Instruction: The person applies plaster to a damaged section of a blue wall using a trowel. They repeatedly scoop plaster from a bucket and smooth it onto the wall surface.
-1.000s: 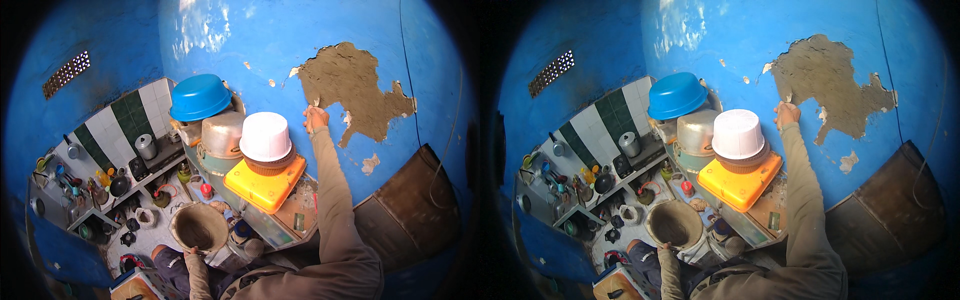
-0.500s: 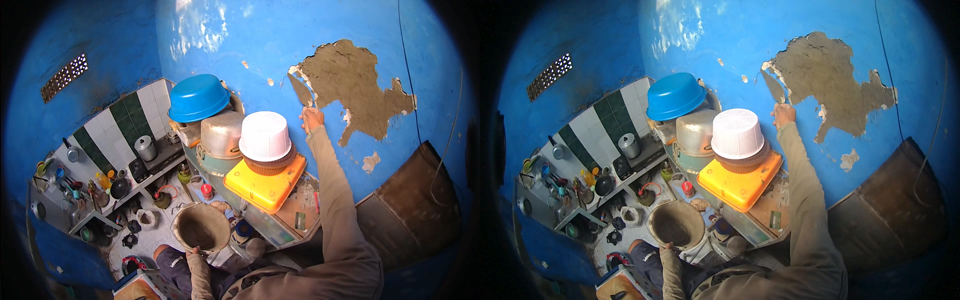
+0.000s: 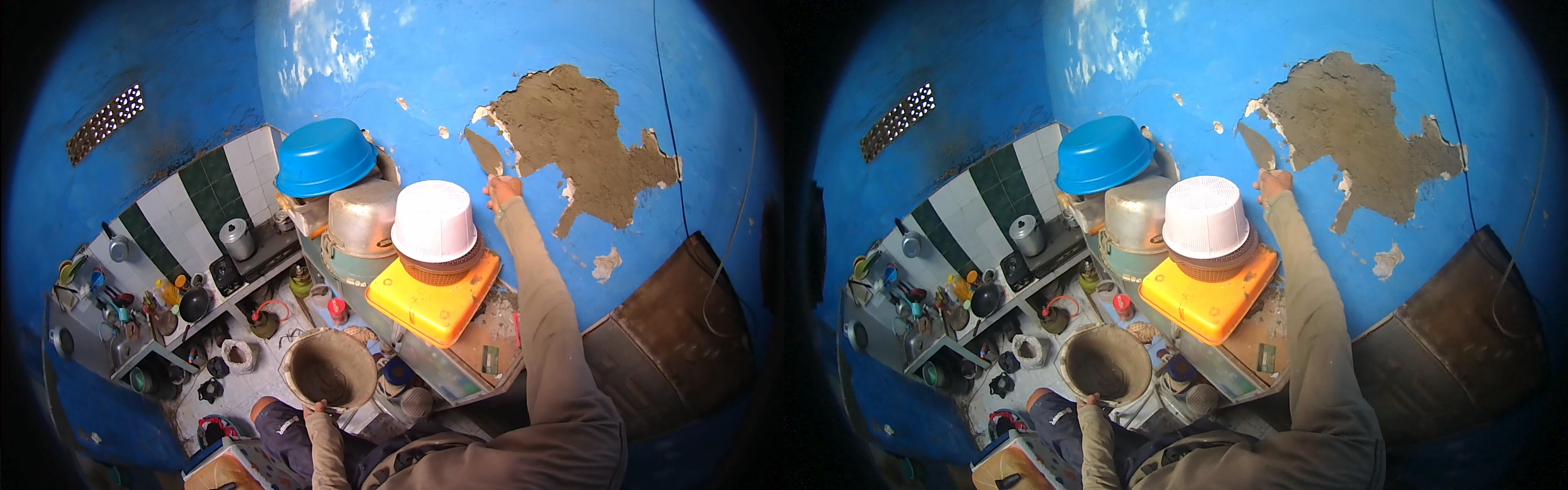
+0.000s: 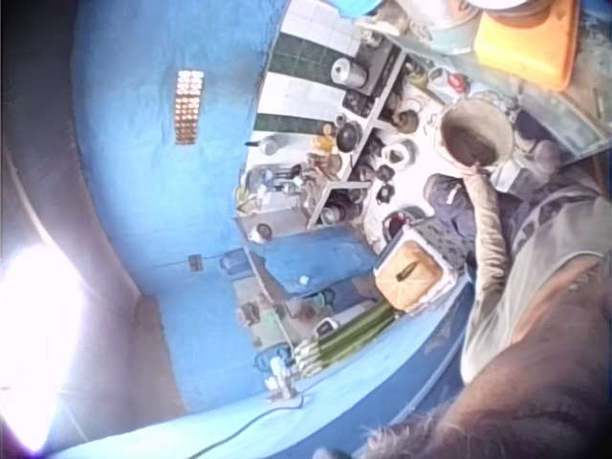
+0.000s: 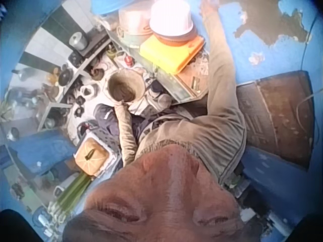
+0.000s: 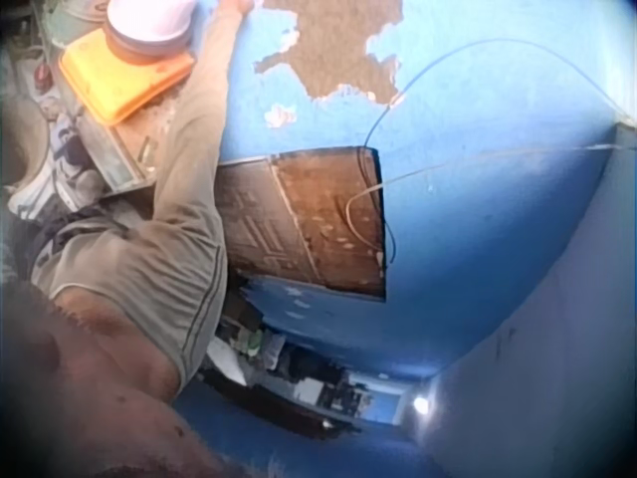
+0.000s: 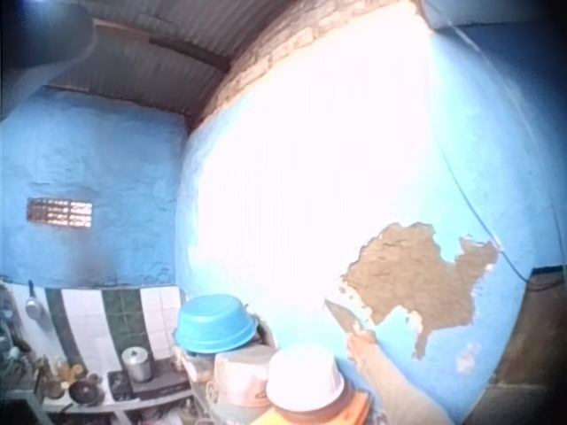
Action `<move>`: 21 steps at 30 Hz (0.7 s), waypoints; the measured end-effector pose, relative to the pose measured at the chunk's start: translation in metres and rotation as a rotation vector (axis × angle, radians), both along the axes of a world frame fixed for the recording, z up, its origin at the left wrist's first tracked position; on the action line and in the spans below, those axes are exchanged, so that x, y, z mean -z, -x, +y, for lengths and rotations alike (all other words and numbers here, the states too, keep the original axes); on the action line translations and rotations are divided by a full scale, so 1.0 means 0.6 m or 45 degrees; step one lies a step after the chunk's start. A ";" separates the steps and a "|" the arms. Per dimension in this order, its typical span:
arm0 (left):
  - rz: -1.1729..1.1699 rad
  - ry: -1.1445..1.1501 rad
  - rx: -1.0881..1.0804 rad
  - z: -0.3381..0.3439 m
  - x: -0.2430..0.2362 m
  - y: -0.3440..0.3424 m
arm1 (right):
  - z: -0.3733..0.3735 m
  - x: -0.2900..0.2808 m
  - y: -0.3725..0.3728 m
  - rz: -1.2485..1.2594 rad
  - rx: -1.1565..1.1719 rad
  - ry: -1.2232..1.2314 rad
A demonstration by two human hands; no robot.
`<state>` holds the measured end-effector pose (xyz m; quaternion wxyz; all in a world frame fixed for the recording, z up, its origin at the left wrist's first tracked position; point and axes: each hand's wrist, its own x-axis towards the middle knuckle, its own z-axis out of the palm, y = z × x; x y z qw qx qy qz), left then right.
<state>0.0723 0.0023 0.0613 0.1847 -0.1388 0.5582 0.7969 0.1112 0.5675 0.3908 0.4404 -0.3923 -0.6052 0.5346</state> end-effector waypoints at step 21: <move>0.070 -0.063 -0.011 -0.002 -0.005 -0.002 | -0.004 0.036 0.000 -0.372 0.268 -0.597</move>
